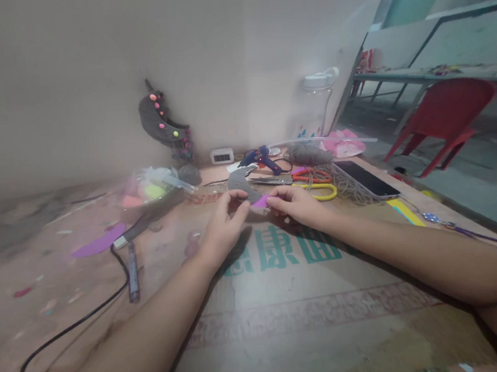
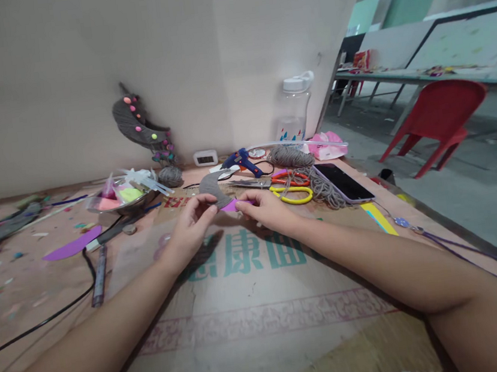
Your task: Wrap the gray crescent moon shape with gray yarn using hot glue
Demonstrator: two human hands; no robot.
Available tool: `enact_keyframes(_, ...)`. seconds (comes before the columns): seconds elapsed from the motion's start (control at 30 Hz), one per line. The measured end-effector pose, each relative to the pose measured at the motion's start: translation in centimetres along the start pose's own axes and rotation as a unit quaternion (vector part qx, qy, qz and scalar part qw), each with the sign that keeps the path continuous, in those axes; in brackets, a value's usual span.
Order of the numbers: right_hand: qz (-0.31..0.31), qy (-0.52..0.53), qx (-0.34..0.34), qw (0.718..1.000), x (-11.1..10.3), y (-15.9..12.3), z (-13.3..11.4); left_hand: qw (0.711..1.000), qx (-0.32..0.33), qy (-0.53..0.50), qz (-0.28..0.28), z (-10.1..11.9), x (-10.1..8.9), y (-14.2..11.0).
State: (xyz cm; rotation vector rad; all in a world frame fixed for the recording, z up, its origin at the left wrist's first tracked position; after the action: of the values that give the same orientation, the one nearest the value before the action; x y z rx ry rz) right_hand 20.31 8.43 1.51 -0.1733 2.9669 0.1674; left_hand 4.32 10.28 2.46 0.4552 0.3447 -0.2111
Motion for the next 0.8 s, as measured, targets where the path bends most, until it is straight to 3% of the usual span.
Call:
enact_keyframes(0.13,-0.021,-0.038,-0.031,0.999,0.7,-0.2,-0.9,1.000,-0.014,-0.023,0.010,-0.7,-0.3,0.3)
enact_keyframes(0.3,0.043,-0.030,-0.095,0.994,-1.0,-0.2,-2.2,0.999,-0.007,-0.050,0.016,-1.0,-0.4,0.5)
enact_keyframes(0.5,-0.047,0.056,-0.119,0.990,0.9,-0.1,-2.4,0.999,0.015,-0.027,-0.008,-0.6,0.2,0.4)
enact_keyframes(0.8,-0.029,0.003,-0.075,0.997,0.8,0.0,-1.6,0.998,0.001,-0.051,-0.027,-0.8,0.6,0.3)
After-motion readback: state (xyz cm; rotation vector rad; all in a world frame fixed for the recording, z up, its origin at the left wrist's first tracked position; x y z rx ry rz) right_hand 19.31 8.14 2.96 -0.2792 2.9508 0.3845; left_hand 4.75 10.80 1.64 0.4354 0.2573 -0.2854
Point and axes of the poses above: each hand's wrist, its own y-axis towards the middle knuckle, its own x-axis out of the palm, z = x × y, the point moved 10 cm from there along y, towards the middle knuckle, and after that the axes turned 11 degrees about y, right-handed, at the moved point
